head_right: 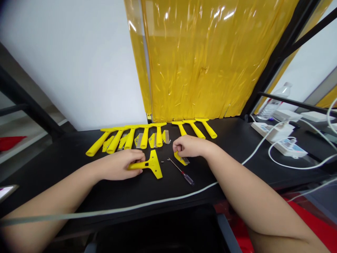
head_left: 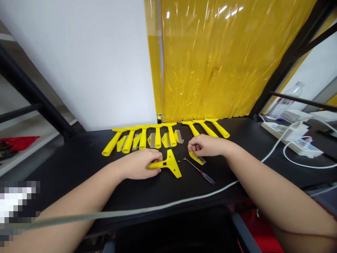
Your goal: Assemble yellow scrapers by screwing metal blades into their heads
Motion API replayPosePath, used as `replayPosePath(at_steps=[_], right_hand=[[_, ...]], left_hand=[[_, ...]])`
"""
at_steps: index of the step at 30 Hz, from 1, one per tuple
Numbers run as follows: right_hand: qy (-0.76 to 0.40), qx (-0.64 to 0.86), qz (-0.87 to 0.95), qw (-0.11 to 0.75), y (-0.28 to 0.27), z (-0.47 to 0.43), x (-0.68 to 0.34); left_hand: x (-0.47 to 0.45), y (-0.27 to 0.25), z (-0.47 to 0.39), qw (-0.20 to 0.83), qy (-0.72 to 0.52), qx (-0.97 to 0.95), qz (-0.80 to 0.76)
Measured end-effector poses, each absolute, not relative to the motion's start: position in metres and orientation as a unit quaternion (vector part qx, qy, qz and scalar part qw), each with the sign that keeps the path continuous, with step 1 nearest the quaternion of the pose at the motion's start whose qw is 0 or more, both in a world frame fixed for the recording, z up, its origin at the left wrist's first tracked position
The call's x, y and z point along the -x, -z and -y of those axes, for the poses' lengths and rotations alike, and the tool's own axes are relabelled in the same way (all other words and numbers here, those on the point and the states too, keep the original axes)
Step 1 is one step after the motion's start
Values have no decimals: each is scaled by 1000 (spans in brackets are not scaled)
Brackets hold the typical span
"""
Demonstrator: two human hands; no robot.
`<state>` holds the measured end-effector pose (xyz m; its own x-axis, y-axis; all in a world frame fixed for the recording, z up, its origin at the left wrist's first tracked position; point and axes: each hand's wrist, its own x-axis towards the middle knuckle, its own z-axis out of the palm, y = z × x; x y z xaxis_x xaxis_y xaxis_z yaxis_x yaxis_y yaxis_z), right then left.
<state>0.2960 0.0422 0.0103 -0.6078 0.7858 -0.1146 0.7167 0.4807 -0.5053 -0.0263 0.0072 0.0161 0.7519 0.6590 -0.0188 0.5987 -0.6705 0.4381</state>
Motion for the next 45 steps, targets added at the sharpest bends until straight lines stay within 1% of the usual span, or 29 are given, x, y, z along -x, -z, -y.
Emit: replayPosePath(at_steps=[4, 12, 18, 23, 25, 27, 32, 37, 39, 42, 45], right_hand=[[-264, 437, 857, 66, -14, -39, -298], [-343, 414, 843, 30, -17, -40, -310], [-345, 404, 847, 21, -15, -41, -305], [-335, 409, 849, -14, -20, -40, -306], [-328, 411, 850, -14, -21, -41, -307], [-318, 413, 853, 8, -22, -42, -307], [-278, 379, 877, 102, -18, -41, -297], [-305, 301, 881, 201, -11, -32, -270], [-324, 284, 876, 218, -8, -28, -259], [-339, 273, 873, 219, -5, -25, -252], [-325, 291, 873, 219, -5, -29, -257]], left_hand=[[26, -16, -8, 210, -58, -912, -347], [25, -18, -6, 202, -39, -910, -359], [24, -19, -6, 182, -18, -915, -360], [24, -20, -5, 171, -12, -917, -361], [24, -19, -6, 171, -12, -917, -360], [25, -18, -7, 169, -14, -919, -357], [25, -16, -8, 158, -19, -923, -351], [22, -17, -6, 166, -36, -927, -335], [20, -17, -5, 168, -44, -929, -327], [19, -17, -4, 167, -48, -929, -328], [20, -16, -4, 165, -49, -928, -330]])
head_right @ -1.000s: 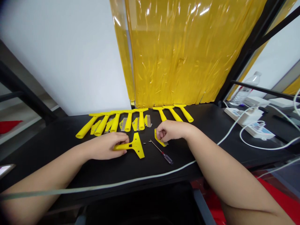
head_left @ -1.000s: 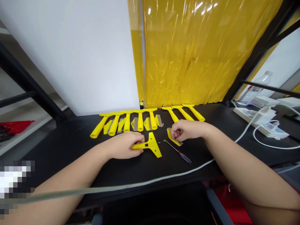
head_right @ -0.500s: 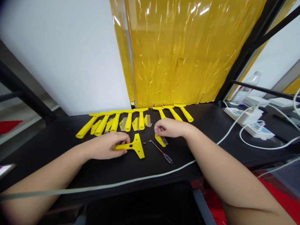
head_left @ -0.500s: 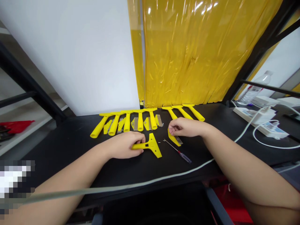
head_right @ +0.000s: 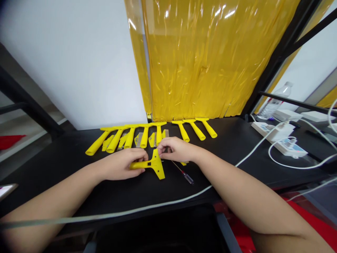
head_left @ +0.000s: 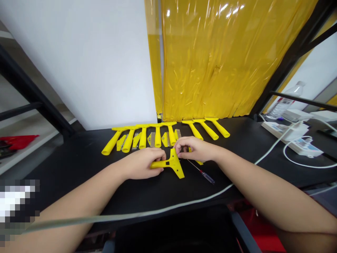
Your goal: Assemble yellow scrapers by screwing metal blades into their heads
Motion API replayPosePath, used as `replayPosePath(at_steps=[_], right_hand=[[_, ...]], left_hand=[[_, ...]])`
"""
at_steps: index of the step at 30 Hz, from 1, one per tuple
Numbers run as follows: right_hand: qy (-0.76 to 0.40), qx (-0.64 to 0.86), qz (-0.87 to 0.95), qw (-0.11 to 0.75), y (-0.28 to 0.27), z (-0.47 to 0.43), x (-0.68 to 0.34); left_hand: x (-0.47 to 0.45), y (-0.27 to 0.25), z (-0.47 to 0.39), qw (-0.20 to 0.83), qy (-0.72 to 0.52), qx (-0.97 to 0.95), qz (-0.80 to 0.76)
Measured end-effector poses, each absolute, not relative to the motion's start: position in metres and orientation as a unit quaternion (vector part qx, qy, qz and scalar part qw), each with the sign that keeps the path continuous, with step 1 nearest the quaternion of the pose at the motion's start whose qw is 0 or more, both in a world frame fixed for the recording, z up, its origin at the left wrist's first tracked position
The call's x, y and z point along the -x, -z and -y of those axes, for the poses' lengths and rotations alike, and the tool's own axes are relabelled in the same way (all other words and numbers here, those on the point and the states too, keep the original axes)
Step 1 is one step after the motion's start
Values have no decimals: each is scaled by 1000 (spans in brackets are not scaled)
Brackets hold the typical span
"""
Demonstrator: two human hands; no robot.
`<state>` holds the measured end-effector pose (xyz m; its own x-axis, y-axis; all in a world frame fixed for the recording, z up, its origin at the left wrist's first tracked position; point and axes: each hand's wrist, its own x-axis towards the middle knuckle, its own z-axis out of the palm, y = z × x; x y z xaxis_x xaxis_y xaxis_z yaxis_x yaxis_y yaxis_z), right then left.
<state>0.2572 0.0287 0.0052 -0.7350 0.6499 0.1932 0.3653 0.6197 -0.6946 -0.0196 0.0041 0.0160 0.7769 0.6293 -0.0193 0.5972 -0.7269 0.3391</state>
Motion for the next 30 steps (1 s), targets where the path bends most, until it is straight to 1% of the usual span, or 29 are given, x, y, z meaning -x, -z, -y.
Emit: replayPosePath(at_steps=[3, 6, 9, 14, 18, 21, 30], right_hand=[[-245, 339, 886, 201, -5, -35, -268], [-196, 374, 895, 142, -5, -40, -275], [-212, 389, 891, 100, -6, -41, -277], [-216, 445, 862, 111, -16, -38, -286], [-192, 531, 824, 52, -19, -36, -292], [-187, 556, 810, 24, -19, -34, -289], [-170, 551, 816, 33, -21, -28, -286]], left_hand=[[21, -15, -5, 164, -49, -929, -329], [22, -14, -5, 163, -42, -928, -333], [22, -14, -6, 161, -36, -928, -334], [22, -14, -7, 161, -37, -929, -333], [23, -13, -7, 166, -35, -928, -332], [23, -13, -7, 169, -40, -928, -330], [23, -14, -7, 175, -53, -926, -329]])
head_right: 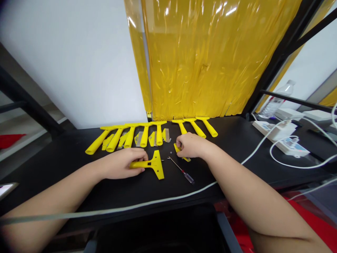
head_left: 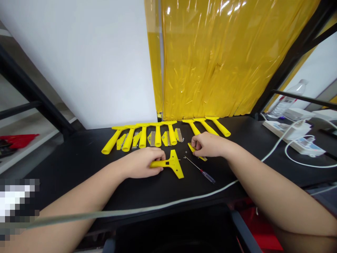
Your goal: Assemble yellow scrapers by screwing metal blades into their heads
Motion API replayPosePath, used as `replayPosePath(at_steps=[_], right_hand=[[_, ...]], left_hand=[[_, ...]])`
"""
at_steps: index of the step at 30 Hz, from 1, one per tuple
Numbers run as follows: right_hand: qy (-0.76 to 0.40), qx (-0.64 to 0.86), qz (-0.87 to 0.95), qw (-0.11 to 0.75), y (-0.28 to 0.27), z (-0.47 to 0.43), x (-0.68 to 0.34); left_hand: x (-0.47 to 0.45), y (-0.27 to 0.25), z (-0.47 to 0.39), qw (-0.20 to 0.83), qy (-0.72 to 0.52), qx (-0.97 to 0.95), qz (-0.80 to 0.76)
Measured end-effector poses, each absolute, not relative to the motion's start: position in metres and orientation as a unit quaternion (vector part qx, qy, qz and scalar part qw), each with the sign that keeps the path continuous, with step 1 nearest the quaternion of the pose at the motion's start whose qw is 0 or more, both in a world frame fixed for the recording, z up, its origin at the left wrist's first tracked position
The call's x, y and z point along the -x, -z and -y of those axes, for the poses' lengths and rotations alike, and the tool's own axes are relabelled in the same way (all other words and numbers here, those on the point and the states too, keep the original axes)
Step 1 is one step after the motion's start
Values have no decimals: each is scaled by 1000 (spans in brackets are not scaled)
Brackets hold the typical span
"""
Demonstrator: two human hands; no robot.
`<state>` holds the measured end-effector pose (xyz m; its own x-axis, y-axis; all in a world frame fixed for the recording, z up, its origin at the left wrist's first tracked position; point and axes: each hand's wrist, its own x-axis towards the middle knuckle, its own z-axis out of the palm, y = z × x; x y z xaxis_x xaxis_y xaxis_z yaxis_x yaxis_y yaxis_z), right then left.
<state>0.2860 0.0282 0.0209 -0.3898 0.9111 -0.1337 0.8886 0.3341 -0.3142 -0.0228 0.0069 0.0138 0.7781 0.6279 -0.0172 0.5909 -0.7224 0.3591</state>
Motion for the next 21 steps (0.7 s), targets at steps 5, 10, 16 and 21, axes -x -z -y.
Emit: replayPosePath(at_steps=[5, 10, 16, 21], right_hand=[[-196, 548, 812, 42, -25, -26, -291], [-141, 564, 813, 42, -24, -27, -293], [-103, 579, 808, 27, -19, -31, -294], [-122, 586, 801, 15, -25, -30, -290]], left_hand=[[22, -14, -7, 174, -42, -926, -333], [22, -14, -7, 173, -37, -925, -336], [22, -14, -7, 170, -35, -926, -336], [23, -14, -7, 174, -41, -925, -334]])
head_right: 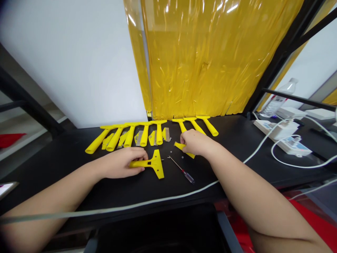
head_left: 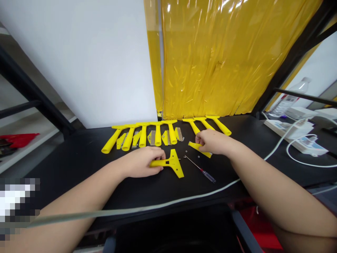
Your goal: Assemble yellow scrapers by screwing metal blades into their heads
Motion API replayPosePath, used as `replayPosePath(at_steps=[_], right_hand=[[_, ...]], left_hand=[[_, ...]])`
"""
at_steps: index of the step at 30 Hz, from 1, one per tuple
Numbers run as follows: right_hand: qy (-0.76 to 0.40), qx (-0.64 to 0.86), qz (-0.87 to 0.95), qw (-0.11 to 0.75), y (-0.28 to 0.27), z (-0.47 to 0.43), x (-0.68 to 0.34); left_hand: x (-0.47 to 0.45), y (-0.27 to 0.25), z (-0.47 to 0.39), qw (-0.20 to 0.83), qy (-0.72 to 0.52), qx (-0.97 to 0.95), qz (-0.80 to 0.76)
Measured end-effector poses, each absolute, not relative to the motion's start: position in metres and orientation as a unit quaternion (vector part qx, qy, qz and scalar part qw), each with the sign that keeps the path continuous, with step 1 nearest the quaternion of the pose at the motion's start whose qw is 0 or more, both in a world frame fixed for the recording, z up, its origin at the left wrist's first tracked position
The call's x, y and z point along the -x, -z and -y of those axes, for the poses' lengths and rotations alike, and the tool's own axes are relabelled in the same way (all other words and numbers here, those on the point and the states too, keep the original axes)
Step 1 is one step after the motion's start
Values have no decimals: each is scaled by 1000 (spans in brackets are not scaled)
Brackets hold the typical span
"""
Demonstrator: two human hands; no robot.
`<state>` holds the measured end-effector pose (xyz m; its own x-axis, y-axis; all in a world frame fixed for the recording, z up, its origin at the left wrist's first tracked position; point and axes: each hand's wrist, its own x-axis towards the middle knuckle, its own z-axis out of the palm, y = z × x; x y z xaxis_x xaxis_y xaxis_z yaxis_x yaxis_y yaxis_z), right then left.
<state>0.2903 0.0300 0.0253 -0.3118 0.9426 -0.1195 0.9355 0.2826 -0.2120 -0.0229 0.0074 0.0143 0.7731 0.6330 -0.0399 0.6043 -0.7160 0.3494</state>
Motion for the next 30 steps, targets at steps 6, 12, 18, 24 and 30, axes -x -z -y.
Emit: replayPosePath(at_steps=[6, 12, 18, 24, 30], right_hand=[[-131, 578, 805, 40, -31, -27, -293], [-207, 541, 797, 172, -27, -37, -304], [-249, 505, 794, 230, -21, -42, -303], [-381, 449, 766, 257, -20, -35, -294], [-404, 414, 769, 272, -15, -32, -286]], left_hand=[[23, -14, -7, 177, -53, -927, -328], [23, -14, -7, 173, -38, -926, -335], [23, -15, -6, 173, -55, -927, -328], [22, -15, -6, 163, -56, -929, -326], [22, -15, -6, 164, -44, -929, -327]])
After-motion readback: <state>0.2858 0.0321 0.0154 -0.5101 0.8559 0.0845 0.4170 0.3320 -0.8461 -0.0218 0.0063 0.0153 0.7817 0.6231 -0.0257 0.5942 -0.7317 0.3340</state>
